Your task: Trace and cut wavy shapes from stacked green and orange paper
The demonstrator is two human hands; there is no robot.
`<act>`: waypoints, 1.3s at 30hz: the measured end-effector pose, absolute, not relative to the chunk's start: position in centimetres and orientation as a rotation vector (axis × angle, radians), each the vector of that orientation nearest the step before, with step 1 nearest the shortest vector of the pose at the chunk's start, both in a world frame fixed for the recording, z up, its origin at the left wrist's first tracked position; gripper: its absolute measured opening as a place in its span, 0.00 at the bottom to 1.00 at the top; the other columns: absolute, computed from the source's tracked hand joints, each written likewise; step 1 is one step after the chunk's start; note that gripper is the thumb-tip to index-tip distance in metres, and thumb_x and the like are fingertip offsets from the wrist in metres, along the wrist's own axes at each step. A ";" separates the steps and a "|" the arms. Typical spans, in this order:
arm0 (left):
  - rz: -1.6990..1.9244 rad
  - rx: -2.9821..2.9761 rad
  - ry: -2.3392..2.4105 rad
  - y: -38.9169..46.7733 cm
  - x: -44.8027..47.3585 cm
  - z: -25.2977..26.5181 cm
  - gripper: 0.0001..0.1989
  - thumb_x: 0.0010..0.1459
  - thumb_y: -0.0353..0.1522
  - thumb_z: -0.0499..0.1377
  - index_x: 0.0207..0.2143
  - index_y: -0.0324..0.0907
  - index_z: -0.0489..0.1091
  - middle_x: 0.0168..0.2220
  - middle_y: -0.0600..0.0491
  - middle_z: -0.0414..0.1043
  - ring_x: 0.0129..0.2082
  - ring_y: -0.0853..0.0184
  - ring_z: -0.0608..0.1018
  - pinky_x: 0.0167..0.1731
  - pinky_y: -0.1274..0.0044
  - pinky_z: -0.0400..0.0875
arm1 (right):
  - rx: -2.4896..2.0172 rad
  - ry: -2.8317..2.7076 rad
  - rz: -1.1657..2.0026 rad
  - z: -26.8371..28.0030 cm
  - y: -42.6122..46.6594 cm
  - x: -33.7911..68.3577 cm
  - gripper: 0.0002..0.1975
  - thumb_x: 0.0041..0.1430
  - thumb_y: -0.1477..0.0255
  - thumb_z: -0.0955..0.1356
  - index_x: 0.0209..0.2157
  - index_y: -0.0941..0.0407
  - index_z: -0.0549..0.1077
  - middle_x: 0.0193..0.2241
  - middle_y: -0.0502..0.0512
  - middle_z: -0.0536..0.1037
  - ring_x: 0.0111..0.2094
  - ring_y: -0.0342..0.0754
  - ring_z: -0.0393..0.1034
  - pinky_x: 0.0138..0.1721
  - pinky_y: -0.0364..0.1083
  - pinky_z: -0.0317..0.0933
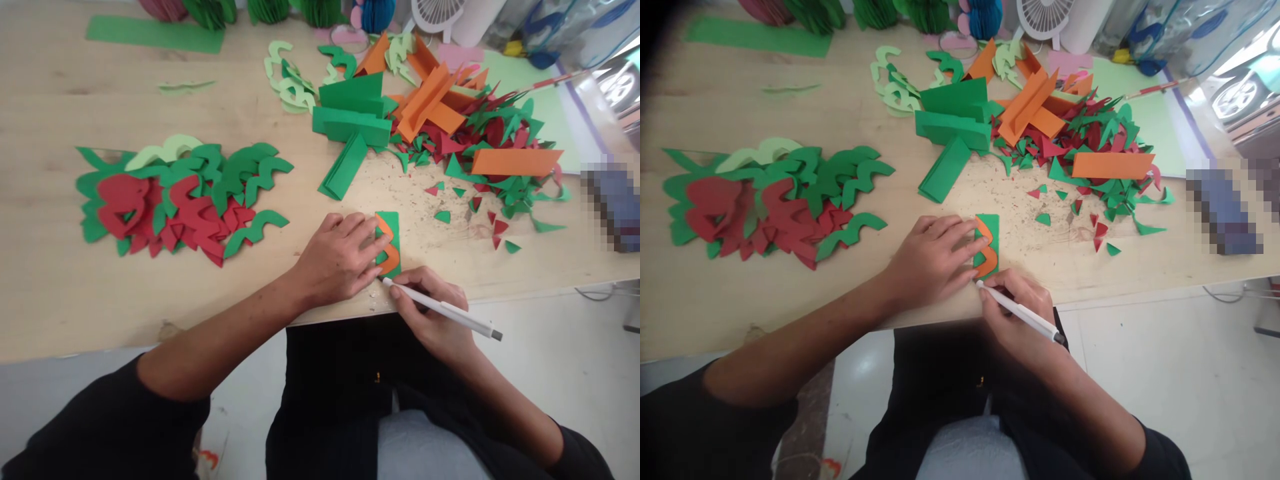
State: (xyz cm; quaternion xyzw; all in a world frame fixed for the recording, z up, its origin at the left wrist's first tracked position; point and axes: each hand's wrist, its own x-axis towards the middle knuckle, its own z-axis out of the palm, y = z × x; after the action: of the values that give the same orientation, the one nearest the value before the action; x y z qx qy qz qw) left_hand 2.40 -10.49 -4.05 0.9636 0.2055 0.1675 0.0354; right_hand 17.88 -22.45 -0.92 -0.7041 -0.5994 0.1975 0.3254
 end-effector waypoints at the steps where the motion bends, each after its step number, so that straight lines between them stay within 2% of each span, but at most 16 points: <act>1: 0.512 2.959 0.632 -10.5 2.4 -4.0 0.18 0.64 0.38 0.54 0.52 0.41 0.71 0.53 0.42 0.71 0.51 0.53 0.70 0.45 0.62 0.64 | -1.850 -1.571 0.524 -0.9 -22.4 17.9 0.05 0.58 0.70 0.68 0.29 0.54 0.72 0.18 0.45 0.74 0.14 0.38 0.59 0.18 0.39 0.55; 8: 0.504 2.943 0.636 -10.6 2.4 -4.0 0.18 0.63 0.37 0.54 0.52 0.41 0.71 0.53 0.42 0.71 0.51 0.52 0.70 0.45 0.62 0.64 | -1.880 -1.516 0.545 -0.7 -22.5 18.1 0.05 0.58 0.69 0.68 0.28 0.53 0.73 0.19 0.45 0.76 0.15 0.39 0.62 0.19 0.39 0.58; 15: 0.495 2.960 0.635 -10.5 2.4 -4.0 0.18 0.64 0.38 0.54 0.53 0.41 0.71 0.54 0.43 0.70 0.52 0.53 0.70 0.45 0.62 0.64 | -1.880 -1.546 0.519 -0.8 -22.6 18.0 0.05 0.58 0.70 0.68 0.28 0.54 0.73 0.17 0.44 0.73 0.14 0.38 0.59 0.19 0.40 0.56; 34: 0.506 2.948 0.628 -10.6 2.4 -3.9 0.18 0.63 0.37 0.54 0.52 0.41 0.72 0.54 0.42 0.70 0.51 0.52 0.70 0.45 0.62 0.64 | -1.868 -1.593 0.487 -0.8 -22.6 18.1 0.05 0.59 0.70 0.67 0.29 0.53 0.72 0.19 0.46 0.75 0.14 0.38 0.59 0.18 0.40 0.56; 39: 0.508 2.957 0.624 -10.5 2.4 -4.0 0.18 0.64 0.38 0.54 0.52 0.41 0.71 0.54 0.42 0.70 0.51 0.52 0.70 0.45 0.62 0.64 | -1.874 -1.591 0.475 -0.8 -22.7 18.3 0.05 0.59 0.70 0.67 0.29 0.53 0.72 0.17 0.44 0.73 0.13 0.38 0.58 0.16 0.39 0.53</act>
State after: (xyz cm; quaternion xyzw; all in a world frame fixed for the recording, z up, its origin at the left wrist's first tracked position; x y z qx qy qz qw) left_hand 2.41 -10.52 -3.98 0.9642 0.2035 0.1657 0.0387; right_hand 18.25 -22.72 -0.80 -0.7108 -0.6034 0.1803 0.3133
